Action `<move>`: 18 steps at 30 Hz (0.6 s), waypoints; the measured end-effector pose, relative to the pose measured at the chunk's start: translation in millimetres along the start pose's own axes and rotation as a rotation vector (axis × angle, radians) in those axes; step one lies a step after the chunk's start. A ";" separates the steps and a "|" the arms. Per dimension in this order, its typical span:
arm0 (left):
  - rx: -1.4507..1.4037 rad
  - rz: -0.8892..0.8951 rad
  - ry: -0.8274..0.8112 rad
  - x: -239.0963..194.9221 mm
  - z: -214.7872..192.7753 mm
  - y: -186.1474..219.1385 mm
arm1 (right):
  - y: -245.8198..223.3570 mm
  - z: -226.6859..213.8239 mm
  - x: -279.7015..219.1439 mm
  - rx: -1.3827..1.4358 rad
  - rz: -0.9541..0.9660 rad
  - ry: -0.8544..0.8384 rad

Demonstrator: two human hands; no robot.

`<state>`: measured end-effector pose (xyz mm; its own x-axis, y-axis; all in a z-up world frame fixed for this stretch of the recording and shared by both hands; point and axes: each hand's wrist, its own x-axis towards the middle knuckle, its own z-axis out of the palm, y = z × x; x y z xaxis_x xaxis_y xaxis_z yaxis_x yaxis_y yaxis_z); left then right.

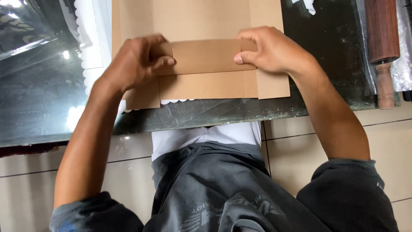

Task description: Assemble cardboard bakery boxes by folding and fitting tabs.

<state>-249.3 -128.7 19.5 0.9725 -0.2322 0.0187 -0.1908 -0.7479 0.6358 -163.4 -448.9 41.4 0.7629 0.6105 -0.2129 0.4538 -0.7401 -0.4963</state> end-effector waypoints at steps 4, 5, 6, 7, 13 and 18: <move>0.018 -0.096 0.043 7.9 -3.8 15.9 | 6.7 3.5 1.1 0.098 -0.063 0.159; 0.129 -0.062 0.100 6.6 -1.9 14.3 | 2.7 3.5 -2.4 0.048 -0.100 0.232; 0.129 -0.065 0.101 6.0 -0.6 13.9 | -1.4 5.0 -4.0 0.048 -0.102 0.231; 0.166 0.008 0.149 4.9 1.7 13.8 | -5.3 7.2 -7.2 -0.062 -0.161 0.318; 0.163 0.190 0.190 -3.5 21.7 4.0 | -5.9 41.7 -14.3 -0.308 -0.295 0.307; 0.248 0.352 0.193 -7.5 20.3 6.1 | -34.2 66.7 -16.0 -0.371 -0.414 0.141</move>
<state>-260.5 -144.1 7.5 0.8458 -0.3959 0.3577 -0.5164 -0.7758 0.3625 -221.8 -414.5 5.6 0.5294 0.8460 0.0637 0.8399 -0.5120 -0.1798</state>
